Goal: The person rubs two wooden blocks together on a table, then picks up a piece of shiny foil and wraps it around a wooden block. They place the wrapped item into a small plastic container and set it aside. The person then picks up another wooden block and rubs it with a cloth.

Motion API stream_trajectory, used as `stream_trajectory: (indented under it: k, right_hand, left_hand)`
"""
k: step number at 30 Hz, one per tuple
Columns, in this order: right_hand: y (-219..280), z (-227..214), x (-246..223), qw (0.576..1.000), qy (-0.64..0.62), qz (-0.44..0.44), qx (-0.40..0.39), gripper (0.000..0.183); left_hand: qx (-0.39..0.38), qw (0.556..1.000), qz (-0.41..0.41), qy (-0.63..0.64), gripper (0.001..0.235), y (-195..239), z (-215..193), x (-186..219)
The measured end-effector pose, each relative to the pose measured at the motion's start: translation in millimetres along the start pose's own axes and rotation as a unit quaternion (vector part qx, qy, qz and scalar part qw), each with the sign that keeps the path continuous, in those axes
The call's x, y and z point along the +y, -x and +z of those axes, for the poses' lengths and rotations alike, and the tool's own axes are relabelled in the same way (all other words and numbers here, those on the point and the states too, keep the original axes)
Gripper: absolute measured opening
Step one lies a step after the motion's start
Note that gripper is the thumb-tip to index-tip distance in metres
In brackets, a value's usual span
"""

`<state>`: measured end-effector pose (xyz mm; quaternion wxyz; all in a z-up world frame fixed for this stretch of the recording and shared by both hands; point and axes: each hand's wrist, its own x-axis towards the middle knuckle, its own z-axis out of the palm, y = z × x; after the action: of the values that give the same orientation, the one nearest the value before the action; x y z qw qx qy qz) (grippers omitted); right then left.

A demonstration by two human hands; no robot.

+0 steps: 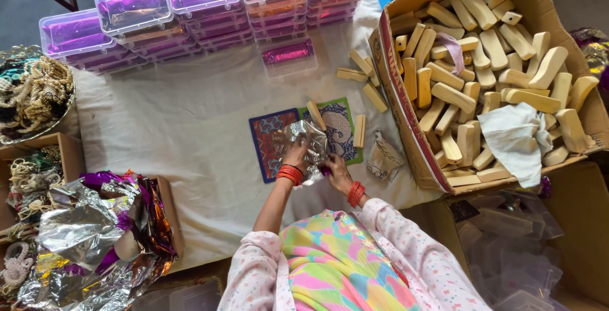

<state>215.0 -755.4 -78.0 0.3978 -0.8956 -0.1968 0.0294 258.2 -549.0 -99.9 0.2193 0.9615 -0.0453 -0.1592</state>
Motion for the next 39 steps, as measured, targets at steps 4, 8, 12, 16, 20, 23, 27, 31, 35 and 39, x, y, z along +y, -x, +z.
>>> stream_trajectory:
  k: [4,8,12,16,20,23,27,31,35,39]
  right_hand:
    - [7.5,-43.5,-4.0,0.992,0.016,-0.052,-0.110,0.039]
    - [-10.3,-69.7,32.1,0.976,-0.033,-0.015,-0.215,0.038]
    - [-71.9,-58.0,51.2,0.998,-0.024,0.052,-0.019,0.031]
    - [-133.9,-64.0,-8.0,0.996,0.024,0.089,-0.023,0.039]
    - [-152.4,-41.9,-11.1,0.991,0.115,-0.051,0.055,0.058]
    - [-165.9,-37.0,-3.1,0.991,0.135,0.014,0.014,0.046]
    - [-165.2,-17.3,75.7,0.996,0.007,0.062,0.061,0.025]
    - [-146.7,-59.4,43.6,0.985,0.092,0.003,0.145,0.040]
    - [-124.7,-56.1,6.7,0.988,0.085,-0.028,0.125,0.045]
    - [-122.3,-59.3,-64.8,0.991,0.006,-0.119,-0.060,0.053]
  left_hand:
    - [-0.084,0.994,-0.041,-0.062,0.123,18.8,-44.4,52.5]
    - [-0.148,0.975,-0.071,-0.147,0.131,31.5,-64.5,73.8]
    - [-0.139,0.976,-0.070,-0.150,0.134,32.3,-59.2,72.9]
    - [-0.139,0.976,-0.075,-0.149,0.136,30.2,-60.1,74.7]
    - [-0.151,0.975,-0.085,-0.142,0.140,28.0,-60.1,74.7]
    - [-0.136,0.979,-0.087,-0.125,0.137,28.4,-55.6,69.9]
    - [-0.090,0.987,-0.060,-0.119,0.128,20.5,-37.8,59.3]
    - [-0.090,0.984,-0.055,-0.141,0.131,3.9,-54.7,69.8]
    - [-0.093,0.986,-0.074,-0.120,0.129,-9.0,-43.2,72.0]
    - [-0.055,0.983,-0.079,-0.156,0.129,-29.9,24.0,39.2]
